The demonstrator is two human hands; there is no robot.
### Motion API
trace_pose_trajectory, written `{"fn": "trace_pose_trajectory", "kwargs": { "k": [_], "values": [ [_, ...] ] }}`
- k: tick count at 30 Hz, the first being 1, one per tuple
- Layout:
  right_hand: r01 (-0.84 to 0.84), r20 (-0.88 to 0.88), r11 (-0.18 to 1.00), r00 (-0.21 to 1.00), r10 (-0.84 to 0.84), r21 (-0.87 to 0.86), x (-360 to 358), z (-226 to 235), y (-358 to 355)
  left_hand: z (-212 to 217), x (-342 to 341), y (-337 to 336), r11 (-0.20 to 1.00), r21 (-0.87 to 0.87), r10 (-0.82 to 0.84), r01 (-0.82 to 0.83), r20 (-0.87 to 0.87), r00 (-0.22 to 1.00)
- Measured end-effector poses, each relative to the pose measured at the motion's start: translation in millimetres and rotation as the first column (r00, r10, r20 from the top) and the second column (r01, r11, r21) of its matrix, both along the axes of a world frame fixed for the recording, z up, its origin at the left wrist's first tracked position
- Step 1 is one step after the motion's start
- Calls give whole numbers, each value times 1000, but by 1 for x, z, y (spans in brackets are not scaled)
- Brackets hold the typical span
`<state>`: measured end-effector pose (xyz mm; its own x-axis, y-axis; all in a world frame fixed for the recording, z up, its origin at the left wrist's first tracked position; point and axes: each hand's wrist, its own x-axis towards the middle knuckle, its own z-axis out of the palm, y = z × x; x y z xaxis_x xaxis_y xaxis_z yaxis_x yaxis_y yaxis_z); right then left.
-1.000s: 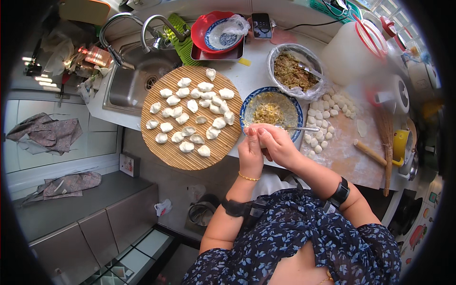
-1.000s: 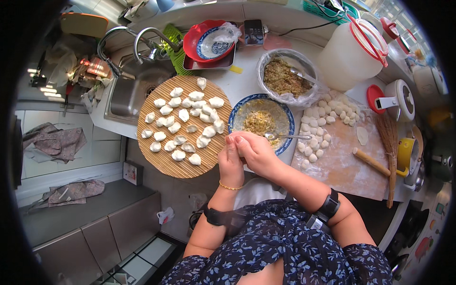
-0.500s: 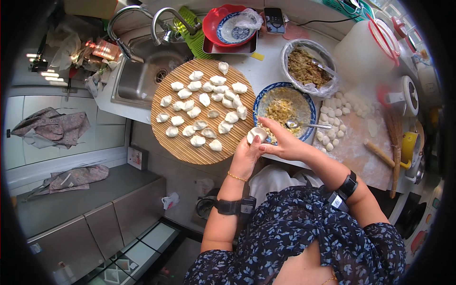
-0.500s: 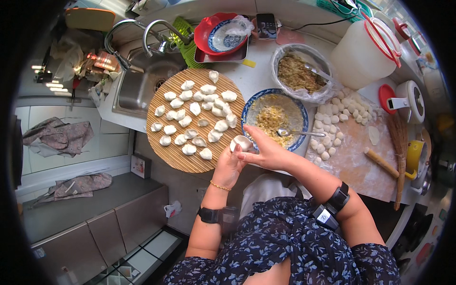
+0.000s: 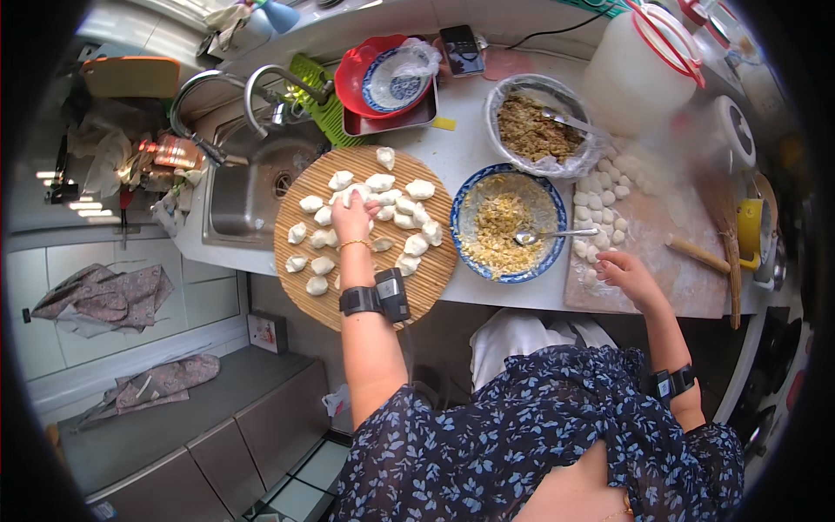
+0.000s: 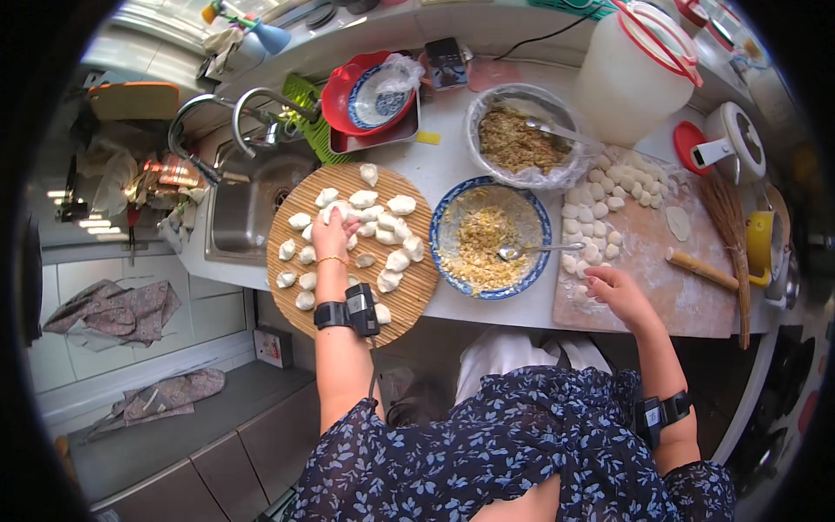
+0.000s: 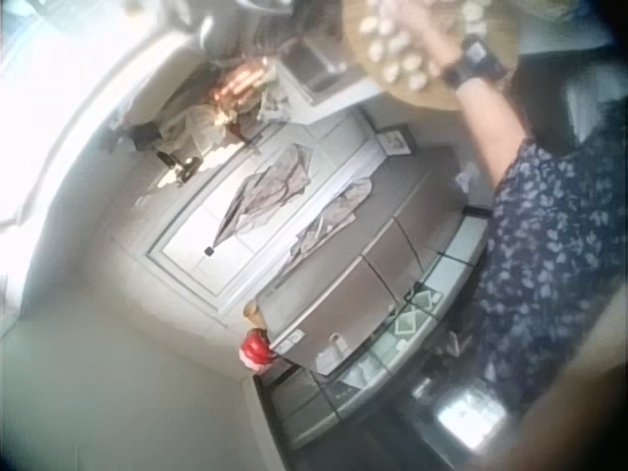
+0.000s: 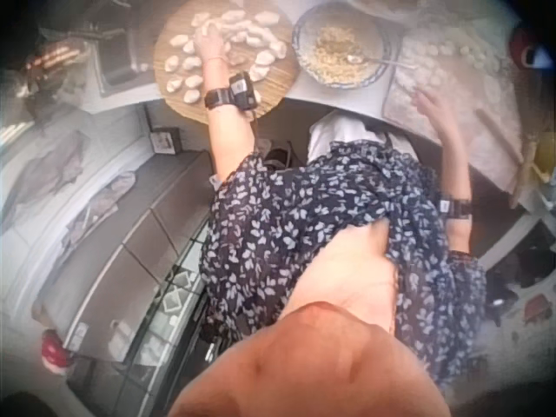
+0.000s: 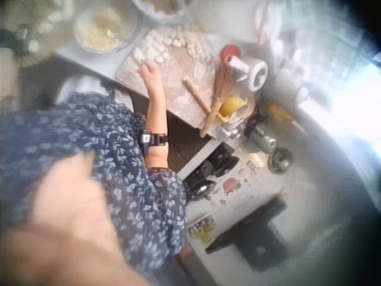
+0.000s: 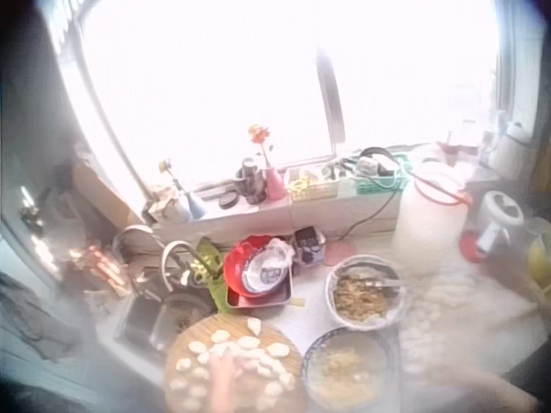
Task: The person fills small dough wrappers with a prepared filling, folds them into dumplings, and places them on a wooden board. They also roll out additional dough balls into flat circular wrappers using a rolling pin.
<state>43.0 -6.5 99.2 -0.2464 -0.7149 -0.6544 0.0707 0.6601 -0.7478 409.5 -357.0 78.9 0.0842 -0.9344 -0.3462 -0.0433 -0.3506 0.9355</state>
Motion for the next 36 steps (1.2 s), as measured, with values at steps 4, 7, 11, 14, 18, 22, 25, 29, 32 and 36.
{"fn": "trace_pose_trajectory", "kwargs": {
  "k": [4,7,11,14,18,22,25,29,32,36],
  "values": [
    [189,-326,982,929,-175,11,-29,-26,45,-30,7,-44,998,-40,64,-57,234,970],
    [330,-594,944,758,-269,-5,-54,-43,60,-31,2,-25,979,-90,197,-182,213,957],
    [385,-785,907,503,-362,-171,-109,-60,45,-8,-33,49,995,-99,33,-15,180,983],
    [453,-918,880,269,-290,-145,-160,-69,24,17,-67,105,987,-66,-134,149,196,971],
    [665,-867,727,453,-208,173,-209,-88,10,47,-105,155,966,-46,-247,253,114,962],
    [657,-774,733,552,-309,176,-221,-100,14,59,-133,188,930,-22,-366,367,44,930],
    [565,-790,825,501,-352,-9,-212,-84,18,61,-151,207,879,74,-469,470,-41,882],
    [404,-550,850,648,-527,-339,-166,-22,14,59,-183,223,650,189,-664,736,-328,672],
    [522,-38,741,807,-589,-422,-98,27,-3,52,-214,239,530,283,-495,799,-662,563],
    [531,415,814,812,-411,-235,0,53,-29,38,-224,248,684,268,-34,678,-917,397]
  ]
}}
